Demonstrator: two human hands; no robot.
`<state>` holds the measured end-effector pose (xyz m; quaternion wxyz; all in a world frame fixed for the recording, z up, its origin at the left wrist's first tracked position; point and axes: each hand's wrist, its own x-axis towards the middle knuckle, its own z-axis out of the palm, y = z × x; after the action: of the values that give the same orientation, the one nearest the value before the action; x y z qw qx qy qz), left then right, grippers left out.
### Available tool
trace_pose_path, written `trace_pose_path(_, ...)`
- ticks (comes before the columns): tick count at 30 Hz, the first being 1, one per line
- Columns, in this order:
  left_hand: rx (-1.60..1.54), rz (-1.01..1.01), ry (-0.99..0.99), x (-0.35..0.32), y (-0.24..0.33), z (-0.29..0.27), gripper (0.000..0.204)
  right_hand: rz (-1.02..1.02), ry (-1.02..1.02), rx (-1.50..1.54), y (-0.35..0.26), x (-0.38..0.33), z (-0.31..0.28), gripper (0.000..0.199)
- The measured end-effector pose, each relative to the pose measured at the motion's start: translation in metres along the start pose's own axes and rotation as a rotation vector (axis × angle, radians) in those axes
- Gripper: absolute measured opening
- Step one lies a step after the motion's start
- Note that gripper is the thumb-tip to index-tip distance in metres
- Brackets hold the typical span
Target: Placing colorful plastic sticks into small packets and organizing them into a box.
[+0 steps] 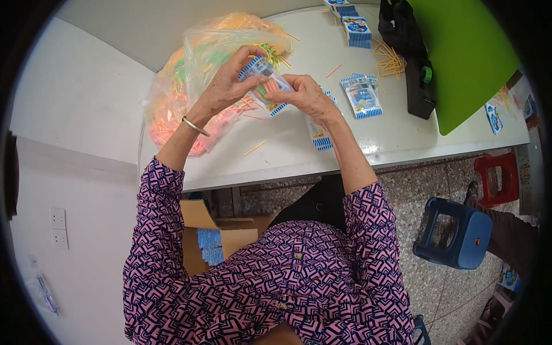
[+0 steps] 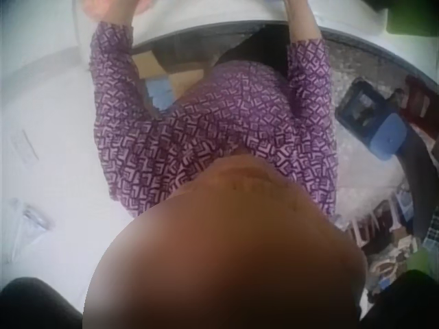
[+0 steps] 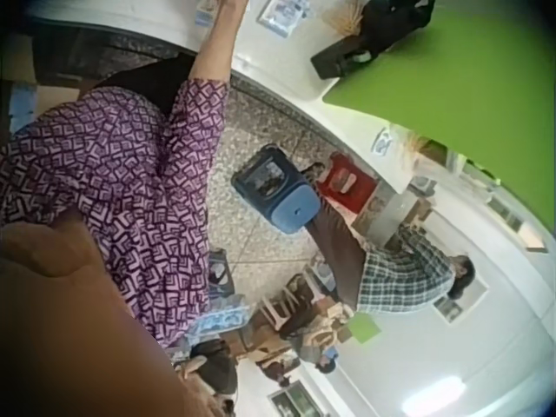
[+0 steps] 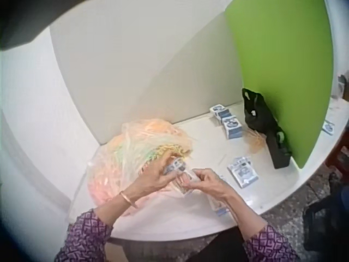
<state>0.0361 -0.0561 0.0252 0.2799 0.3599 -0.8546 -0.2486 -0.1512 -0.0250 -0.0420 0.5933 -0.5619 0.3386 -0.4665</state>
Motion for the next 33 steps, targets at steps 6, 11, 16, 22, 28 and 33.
trace_pose_path(6,-0.419,-0.068,0.020,0.007,0.005,0.007,0.039,-0.024,0.002,0.030,0.004,-0.004,-0.027,0.030)
trace_pose_path(11,0.091,-0.112,-0.199,-0.020,-0.024,0.014,0.030,-0.074,0.224,0.048,-0.002,-0.016,-0.075,0.027)
trace_pose_path(16,0.942,0.398,-0.241,-0.044,-0.057,0.047,0.025,-0.026,0.244,0.074,0.004,-0.026,-0.081,0.025)
trace_pose_path(22,1.021,0.518,-0.200,-0.040,-0.071,0.052,0.025,0.011,0.252,0.051,0.012,-0.030,-0.065,0.025)
trace_pose_path(28,1.000,0.464,-0.337,-0.035,-0.084,0.048,0.026,0.013,0.231,0.104,0.015,-0.032,-0.062,0.030)
trace_pose_path(33,0.723,0.438,-0.103,-0.040,-0.070,0.033,0.017,-0.006,0.233,0.128,0.017,-0.032,-0.055,0.030)
